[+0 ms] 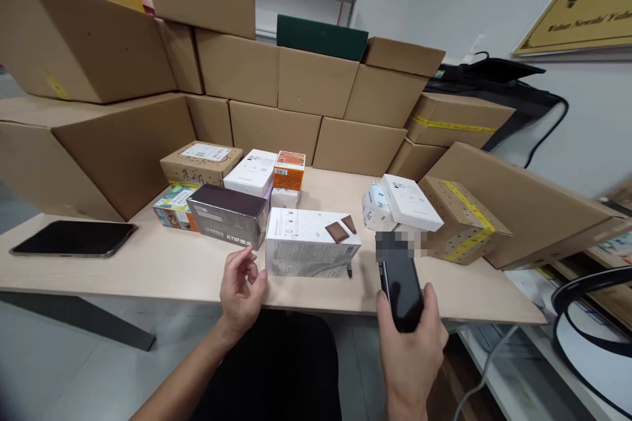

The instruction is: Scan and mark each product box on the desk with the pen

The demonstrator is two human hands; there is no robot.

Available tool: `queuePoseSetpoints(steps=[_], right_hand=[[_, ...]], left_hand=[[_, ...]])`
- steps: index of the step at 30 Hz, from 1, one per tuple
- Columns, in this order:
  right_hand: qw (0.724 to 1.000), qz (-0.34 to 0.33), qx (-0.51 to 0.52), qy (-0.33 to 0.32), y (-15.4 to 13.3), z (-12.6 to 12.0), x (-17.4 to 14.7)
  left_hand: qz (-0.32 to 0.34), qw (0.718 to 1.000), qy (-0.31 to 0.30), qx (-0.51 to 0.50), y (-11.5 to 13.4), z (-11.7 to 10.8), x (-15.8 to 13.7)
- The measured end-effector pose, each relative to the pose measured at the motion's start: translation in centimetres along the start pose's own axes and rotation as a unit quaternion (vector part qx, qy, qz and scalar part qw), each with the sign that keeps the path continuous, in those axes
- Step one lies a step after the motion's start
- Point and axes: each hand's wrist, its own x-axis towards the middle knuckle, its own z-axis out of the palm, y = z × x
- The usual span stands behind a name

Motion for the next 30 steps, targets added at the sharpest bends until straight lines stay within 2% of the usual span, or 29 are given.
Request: queuePoseSetpoints(steps=[2,5,10,14,22,30], right_hand=[[0.998,-0.024,0.042,0.035,-1.6,-0.8,-1.3],[0.991,-0.075,0.104,0.037,-3.6,-1.2,-3.0],[0.973,-0.194,0.120,0.020,-5.8,0.4,-4.6],[0.960,-0.257,0.111,0.028,-6.7,1.7,-5.1],[0.952,-0.285,0.106,0.014,-6.7,2.4,-5.4],[0.947,-0.300,0.109,0.021,-6.8,2.3,-5.1]], left_hand=[[0.039,0.999,0.004,-0.003,0.3,0.0,0.0],[0.081,0.996,-0.039,0.014,1.9,0.2,0.4],[0.095,0.984,-0.148,-0.012,5.4,1.1,0.8],[0.077,0.977,-0.197,0.009,6.3,1.4,1.0],[-0.023,0.965,-0.262,-0.007,5.8,1.7,1.4],[-0.024,0.963,-0.268,-0.009,5.9,1.8,1.6]])
